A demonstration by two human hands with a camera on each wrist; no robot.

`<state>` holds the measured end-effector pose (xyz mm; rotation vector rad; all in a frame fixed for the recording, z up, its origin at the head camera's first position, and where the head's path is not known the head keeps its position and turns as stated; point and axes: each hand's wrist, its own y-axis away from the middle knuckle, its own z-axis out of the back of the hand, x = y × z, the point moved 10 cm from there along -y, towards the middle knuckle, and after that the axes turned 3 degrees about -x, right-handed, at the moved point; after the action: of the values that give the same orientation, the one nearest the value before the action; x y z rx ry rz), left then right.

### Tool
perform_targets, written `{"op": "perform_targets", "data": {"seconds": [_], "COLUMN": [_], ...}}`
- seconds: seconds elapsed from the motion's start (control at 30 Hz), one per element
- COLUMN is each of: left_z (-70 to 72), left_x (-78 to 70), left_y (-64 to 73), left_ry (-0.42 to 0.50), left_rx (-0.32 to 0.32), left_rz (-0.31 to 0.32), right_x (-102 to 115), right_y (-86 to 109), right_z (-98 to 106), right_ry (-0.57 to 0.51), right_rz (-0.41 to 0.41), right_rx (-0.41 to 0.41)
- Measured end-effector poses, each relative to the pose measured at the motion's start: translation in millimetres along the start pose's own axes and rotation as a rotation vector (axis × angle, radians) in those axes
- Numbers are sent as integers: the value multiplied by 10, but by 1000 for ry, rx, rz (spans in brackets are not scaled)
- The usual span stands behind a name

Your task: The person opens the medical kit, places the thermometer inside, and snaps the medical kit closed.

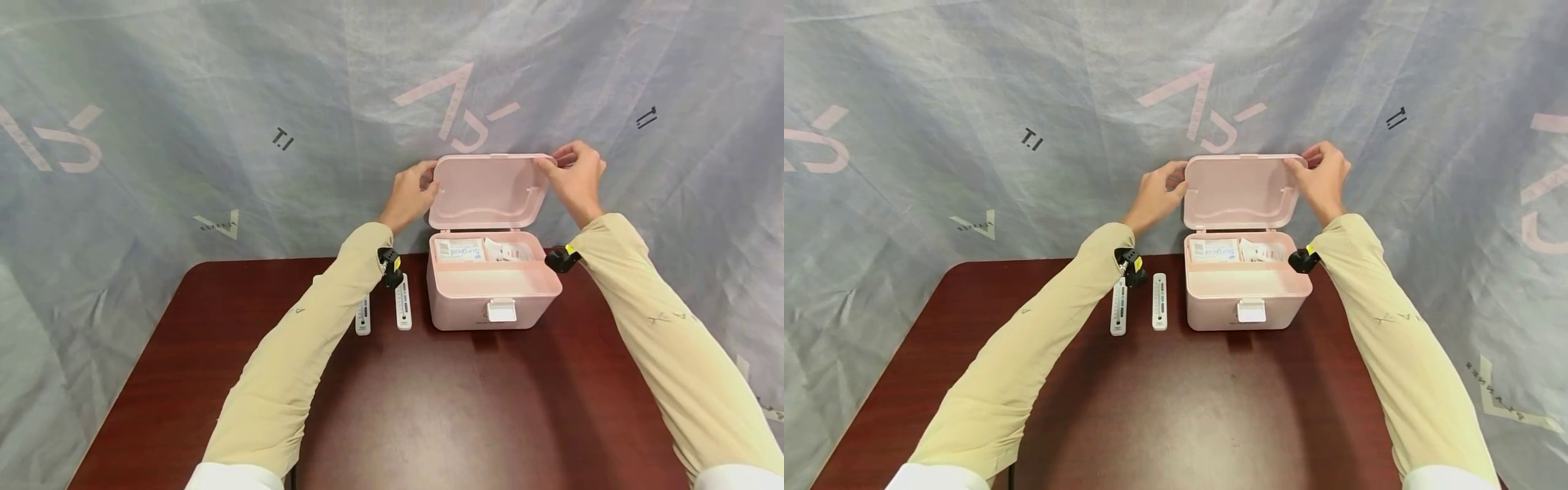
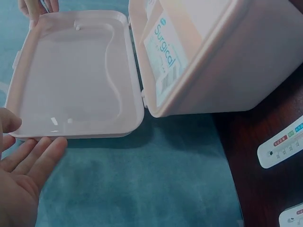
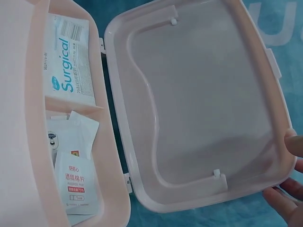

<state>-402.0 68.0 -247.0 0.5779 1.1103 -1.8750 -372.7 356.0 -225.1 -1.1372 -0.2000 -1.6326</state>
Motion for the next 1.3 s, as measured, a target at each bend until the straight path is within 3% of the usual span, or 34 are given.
{"op": "perform_targets", "data": {"seconds": [0.37,0.67,0.93,1.1,1.3], "left_z": [-33,-148,-199,-268,-305], "left_x": [53,151,214,267,274], "left_y": [48,139,160,189,218], "left_ry": [-3,-108,-146,-145,-135], "left_rx": [22,110,151,211,225], "left_rz": [44,170,190,202,183], "right_x": [80,53,-25,-77,-149], "right_y": [-1,70,109,133,176], "right_z": [-123,-314,-441,-472,-515], "right_ry": [63,97,112,105,101], "right_rz": [5,27,42,61,54], "right_rx": [58,248,363,354,375]}}
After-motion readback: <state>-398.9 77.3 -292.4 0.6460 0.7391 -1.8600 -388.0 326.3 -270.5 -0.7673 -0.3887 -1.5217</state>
